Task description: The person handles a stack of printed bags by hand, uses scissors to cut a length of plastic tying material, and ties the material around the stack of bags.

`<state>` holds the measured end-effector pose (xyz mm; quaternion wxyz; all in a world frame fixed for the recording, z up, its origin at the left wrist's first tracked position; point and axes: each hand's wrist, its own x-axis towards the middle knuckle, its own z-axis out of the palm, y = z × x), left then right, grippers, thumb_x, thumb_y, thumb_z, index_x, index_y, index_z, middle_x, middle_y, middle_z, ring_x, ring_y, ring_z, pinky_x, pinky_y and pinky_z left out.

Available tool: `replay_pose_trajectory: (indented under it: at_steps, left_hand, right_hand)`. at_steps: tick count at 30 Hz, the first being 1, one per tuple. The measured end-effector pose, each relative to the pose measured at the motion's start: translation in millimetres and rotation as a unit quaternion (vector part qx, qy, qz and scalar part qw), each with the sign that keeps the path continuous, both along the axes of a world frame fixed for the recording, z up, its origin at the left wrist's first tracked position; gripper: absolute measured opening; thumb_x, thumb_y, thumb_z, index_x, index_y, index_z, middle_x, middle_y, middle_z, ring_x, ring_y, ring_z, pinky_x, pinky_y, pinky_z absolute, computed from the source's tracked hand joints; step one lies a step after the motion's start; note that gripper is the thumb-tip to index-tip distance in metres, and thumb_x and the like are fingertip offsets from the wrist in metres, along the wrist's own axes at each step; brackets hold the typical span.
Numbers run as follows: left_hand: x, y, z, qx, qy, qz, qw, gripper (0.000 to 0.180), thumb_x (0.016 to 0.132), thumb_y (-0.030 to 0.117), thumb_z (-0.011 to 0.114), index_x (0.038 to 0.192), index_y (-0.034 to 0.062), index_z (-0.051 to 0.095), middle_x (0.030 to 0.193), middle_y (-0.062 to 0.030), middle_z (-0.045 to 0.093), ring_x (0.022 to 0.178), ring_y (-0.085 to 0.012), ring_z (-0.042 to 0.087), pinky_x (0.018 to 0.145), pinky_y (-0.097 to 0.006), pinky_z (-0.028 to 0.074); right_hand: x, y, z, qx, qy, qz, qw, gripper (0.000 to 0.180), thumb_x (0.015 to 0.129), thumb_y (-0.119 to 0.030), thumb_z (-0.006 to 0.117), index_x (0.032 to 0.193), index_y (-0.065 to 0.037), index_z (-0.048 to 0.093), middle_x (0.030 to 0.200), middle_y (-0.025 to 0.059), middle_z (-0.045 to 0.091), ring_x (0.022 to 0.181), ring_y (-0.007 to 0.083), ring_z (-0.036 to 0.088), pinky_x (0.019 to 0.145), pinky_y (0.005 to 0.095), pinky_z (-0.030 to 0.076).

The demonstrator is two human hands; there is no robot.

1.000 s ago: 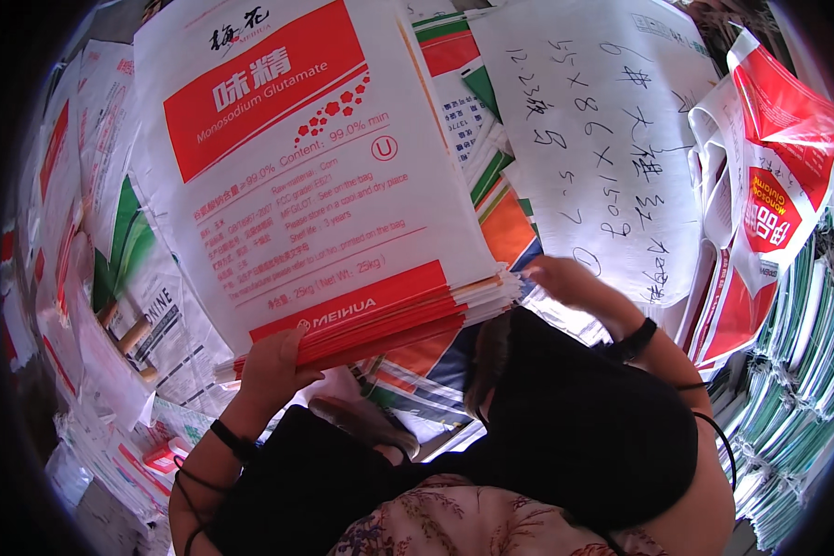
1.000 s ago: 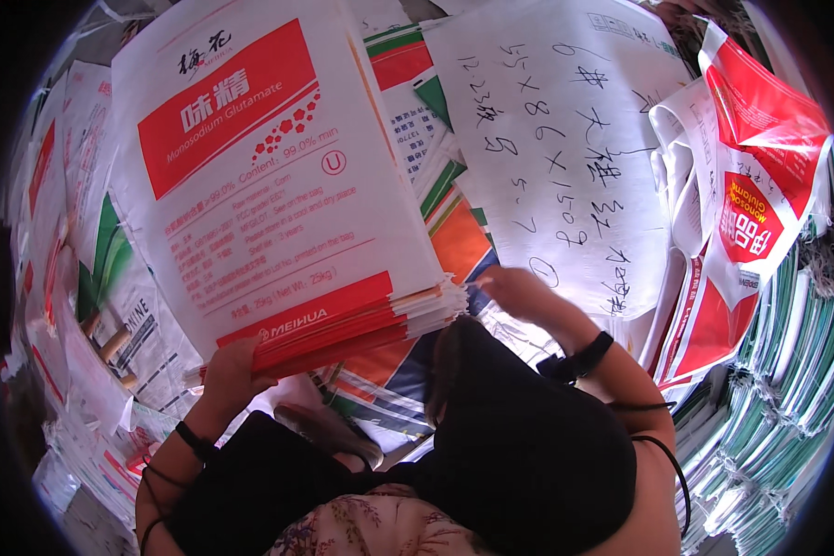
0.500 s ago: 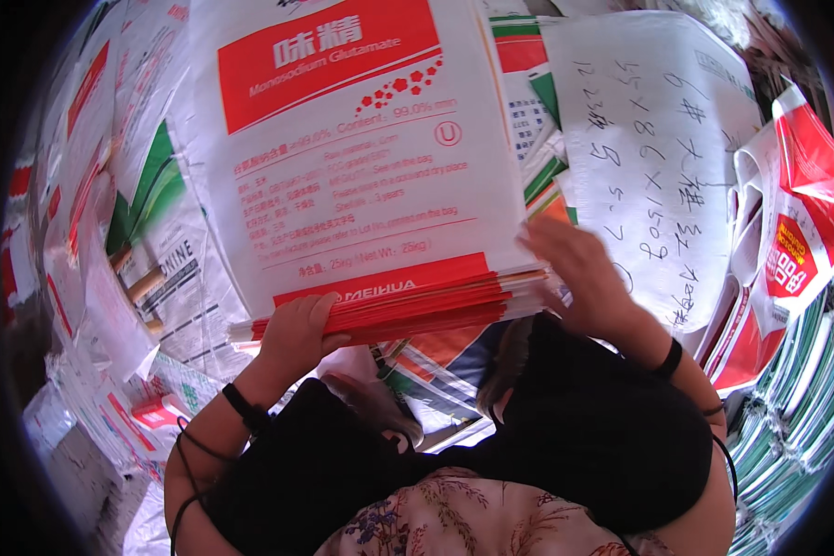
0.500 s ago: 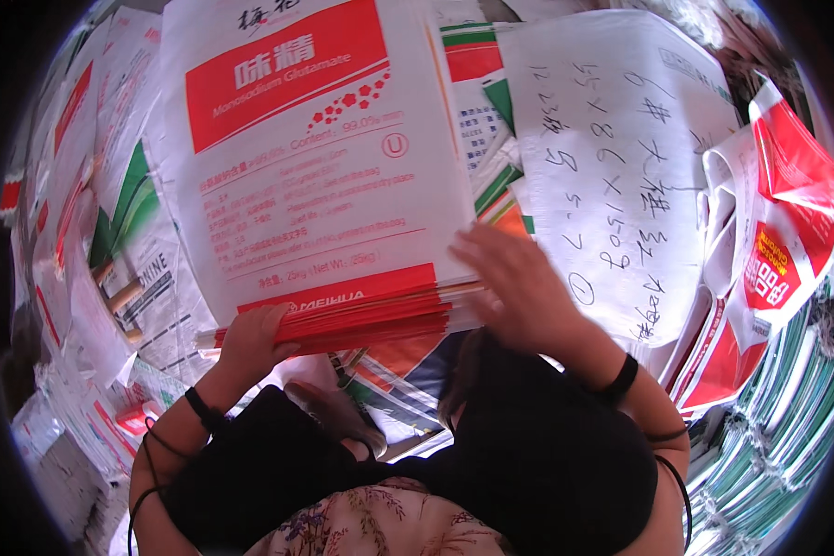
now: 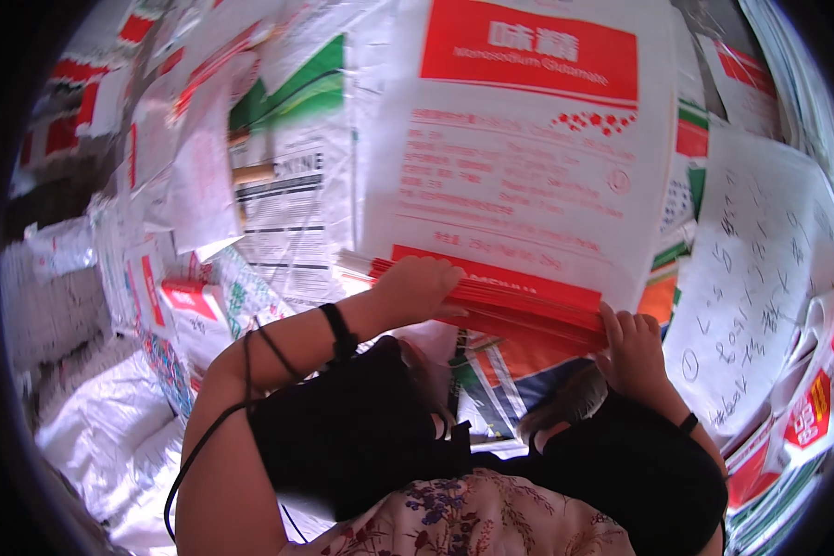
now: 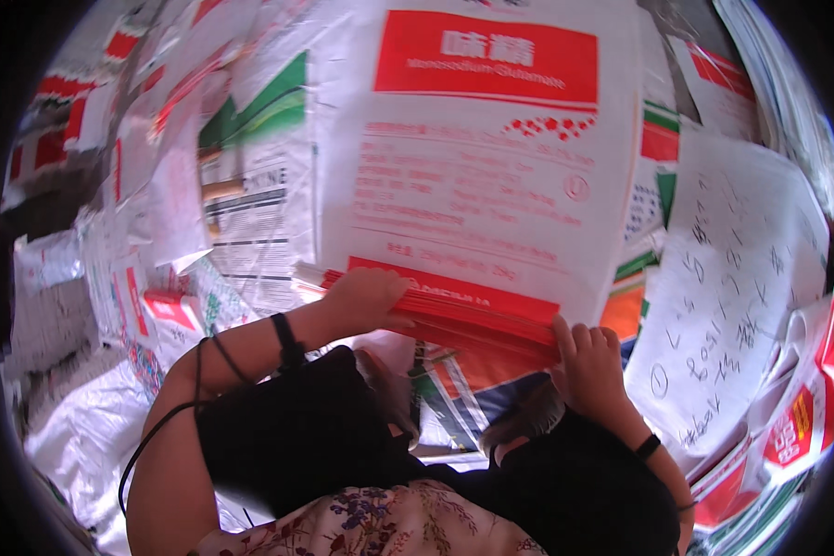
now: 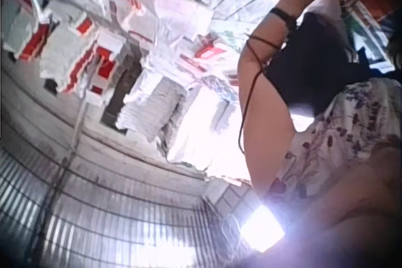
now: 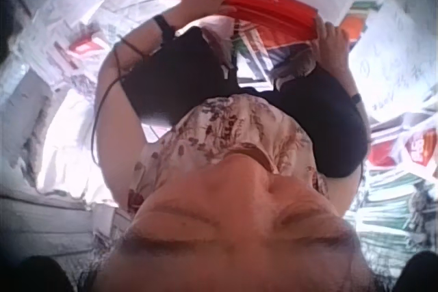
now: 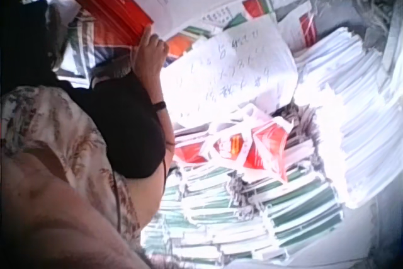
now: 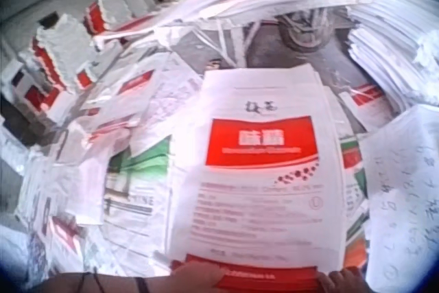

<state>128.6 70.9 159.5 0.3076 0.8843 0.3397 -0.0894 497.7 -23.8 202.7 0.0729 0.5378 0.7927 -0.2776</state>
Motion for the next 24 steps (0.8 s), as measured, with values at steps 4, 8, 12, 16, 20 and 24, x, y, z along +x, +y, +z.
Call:
replay_pose_trajectory:
  at_steps: [4,8,12,16,20,24]
  left_hand:
    - [-1,-8,-1,0.011,0.000,0.004,1.000,0.063,0.078,0.045,0.072,0.118,-0.0004,0.057,0.098,-0.0162,0.065,0.093,-0.0332,0.063,0.080,-0.043,0.050]
    - [-11,-4,16,-0.034,-0.067,0.052,0.996,0.057,0.083,0.046,0.068,0.118,0.0026,0.060,0.106,-0.0136,0.066,0.101,-0.0316,0.061,0.090,-0.041,0.048]
    - [-87,23,13,0.051,-0.206,0.507,0.835,0.015,0.095,0.015,0.058,0.104,0.0038,0.064,0.100,-0.0109,0.068,0.087,-0.0246,0.067,0.077,-0.035,0.052]
    - [-221,17,-63,-0.085,0.111,0.712,0.688,0.040,0.097,0.042,0.051,0.097,0.0044,0.065,0.082,-0.0140,0.070,0.075,-0.0263,0.067,0.067,-0.045,0.051]
    - [-229,-6,-94,-0.270,-0.024,0.765,0.584,0.042,0.099,0.043,0.045,0.096,0.0069,0.066,0.087,-0.0065,0.072,0.076,-0.0183,0.065,0.069,-0.038,0.049]
    - [-206,7,-85,-0.271,-0.155,0.718,0.623,0.037,0.100,0.037,0.043,0.096,0.0087,0.067,0.100,-0.0057,0.071,0.088,-0.0131,0.061,0.086,-0.032,0.042]
  right_hand:
    - [-19,13,11,0.135,0.027,0.089,0.987,0.083,0.067,-0.019,0.078,0.137,0.001,0.038,0.114,0.0162,0.054,0.096,0.0301,0.056,0.089,0.0451,0.041]
    - [-30,6,-4,0.021,0.024,0.099,0.995,0.082,0.067,-0.014,0.074,0.139,0.002,0.037,0.115,0.0176,0.053,0.095,0.0312,0.056,0.079,0.0436,0.046]
    - [-30,4,-3,0.012,0.018,0.101,0.995,0.083,0.065,-0.009,0.075,0.137,0.004,0.036,0.112,0.0174,0.053,0.095,0.0331,0.056,0.081,0.0440,0.046]
    - [-35,7,2,0.028,0.040,0.096,0.994,0.081,0.065,-0.007,0.073,0.137,0.004,0.036,0.112,0.0174,0.053,0.094,0.0337,0.056,0.081,0.0446,0.046]
    - [-39,8,0,0.030,0.039,0.089,0.995,0.082,0.064,-0.007,0.074,0.136,0.003,0.036,0.112,0.0176,0.053,0.096,0.0344,0.056,0.082,0.0451,0.047]
    - [-36,10,5,0.027,0.033,0.079,0.996,0.080,0.066,-0.008,0.073,0.137,0.003,0.037,0.111,0.0175,0.053,0.094,0.0327,0.056,0.081,0.0438,0.047]
